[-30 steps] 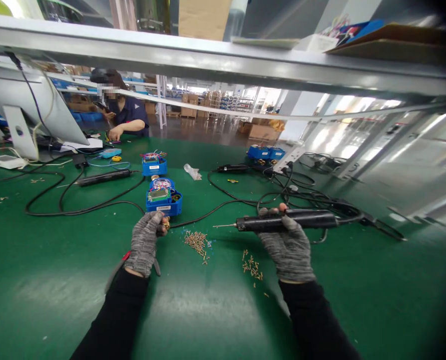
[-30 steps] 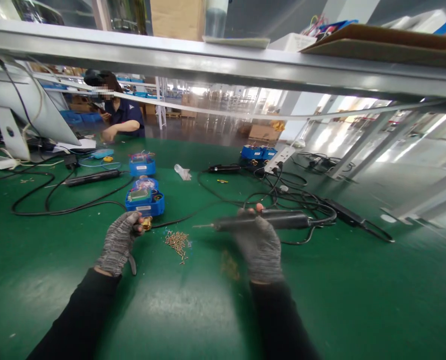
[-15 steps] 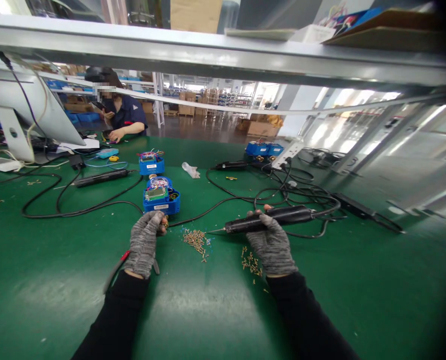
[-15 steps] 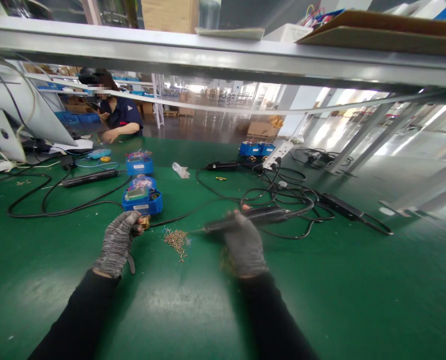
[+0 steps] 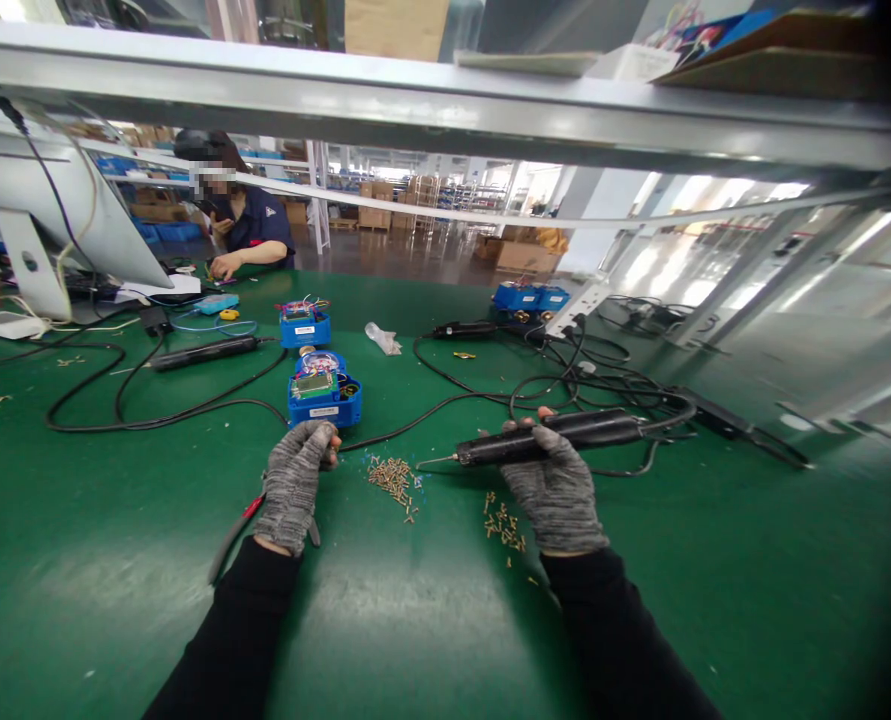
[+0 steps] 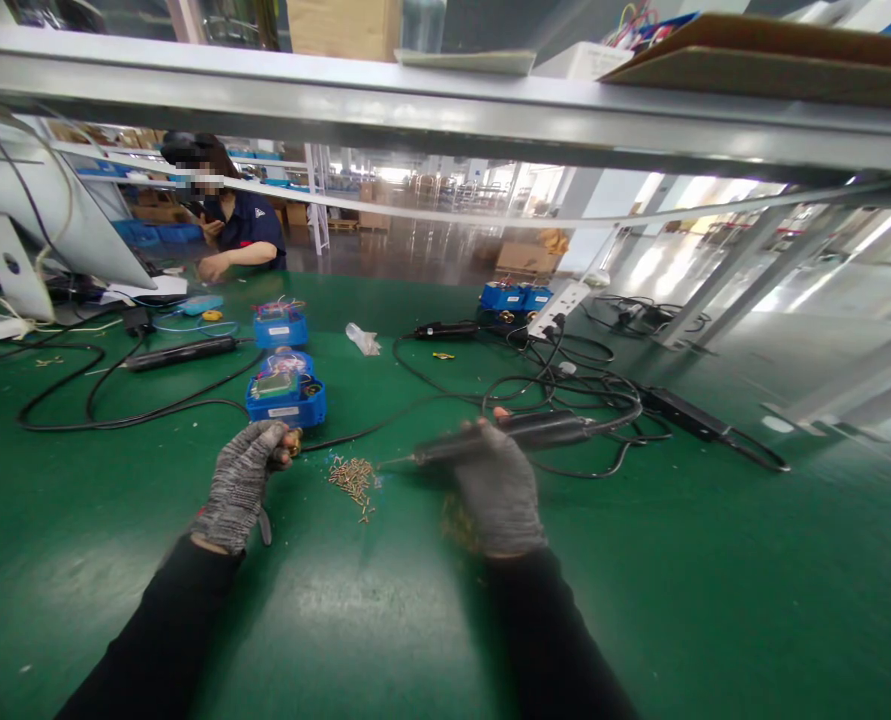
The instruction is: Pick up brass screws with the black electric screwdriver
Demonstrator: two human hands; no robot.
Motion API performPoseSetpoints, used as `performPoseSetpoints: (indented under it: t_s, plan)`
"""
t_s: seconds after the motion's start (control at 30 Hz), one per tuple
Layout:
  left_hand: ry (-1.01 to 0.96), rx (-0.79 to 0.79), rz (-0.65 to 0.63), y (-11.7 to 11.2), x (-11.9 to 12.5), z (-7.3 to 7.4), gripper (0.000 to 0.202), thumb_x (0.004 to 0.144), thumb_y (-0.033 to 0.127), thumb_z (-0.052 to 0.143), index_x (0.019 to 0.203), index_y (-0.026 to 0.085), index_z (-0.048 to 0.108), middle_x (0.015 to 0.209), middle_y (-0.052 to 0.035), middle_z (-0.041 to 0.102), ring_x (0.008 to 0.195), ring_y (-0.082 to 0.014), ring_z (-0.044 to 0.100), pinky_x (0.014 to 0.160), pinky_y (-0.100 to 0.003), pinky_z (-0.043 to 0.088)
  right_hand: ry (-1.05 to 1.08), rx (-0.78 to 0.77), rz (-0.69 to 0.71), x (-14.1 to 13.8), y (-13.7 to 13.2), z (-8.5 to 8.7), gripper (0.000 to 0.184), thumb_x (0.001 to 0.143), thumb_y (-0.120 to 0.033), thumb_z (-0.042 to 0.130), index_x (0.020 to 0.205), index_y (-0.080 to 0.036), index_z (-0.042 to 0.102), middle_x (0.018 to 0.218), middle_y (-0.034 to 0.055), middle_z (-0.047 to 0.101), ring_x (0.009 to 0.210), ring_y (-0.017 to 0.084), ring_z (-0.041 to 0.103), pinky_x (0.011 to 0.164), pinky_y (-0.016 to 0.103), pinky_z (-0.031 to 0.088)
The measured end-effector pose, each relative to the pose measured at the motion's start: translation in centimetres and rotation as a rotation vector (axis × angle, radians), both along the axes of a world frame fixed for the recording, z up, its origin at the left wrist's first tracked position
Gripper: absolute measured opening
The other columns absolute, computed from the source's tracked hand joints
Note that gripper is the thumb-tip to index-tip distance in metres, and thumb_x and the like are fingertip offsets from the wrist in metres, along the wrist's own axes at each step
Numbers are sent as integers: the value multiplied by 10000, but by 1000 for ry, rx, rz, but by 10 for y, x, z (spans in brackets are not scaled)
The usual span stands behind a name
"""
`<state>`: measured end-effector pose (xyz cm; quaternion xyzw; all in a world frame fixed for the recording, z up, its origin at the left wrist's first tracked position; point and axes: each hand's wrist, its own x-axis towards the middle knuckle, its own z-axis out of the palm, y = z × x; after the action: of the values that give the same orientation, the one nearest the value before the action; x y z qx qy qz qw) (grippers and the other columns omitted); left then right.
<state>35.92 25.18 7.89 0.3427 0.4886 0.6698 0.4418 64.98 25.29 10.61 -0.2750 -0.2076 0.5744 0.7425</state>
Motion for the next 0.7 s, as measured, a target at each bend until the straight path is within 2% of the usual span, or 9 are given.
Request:
performPoseSetpoints:
  t_s: [0.17,0.7]
  plan:
    - [14,10,-11,1,-1,-2,355,652,438,791,755,120,673,700,-29,678,534,-95,557,523,-220,466,-25,26,-9,4,-5,8,354,682,-168,781,985,-299,651,796,-78,687,766,163,677,990,525,521]
    - [26,-1,-34,-1,0,0,383,624,463,807,760,131,673,700,-26,675,541,-104,557,537,-235,473,-26,-33,34,-3,-7,6,381,648,-142,795,971,-269,640,790,-66,673,767,158,662,895,434,566]
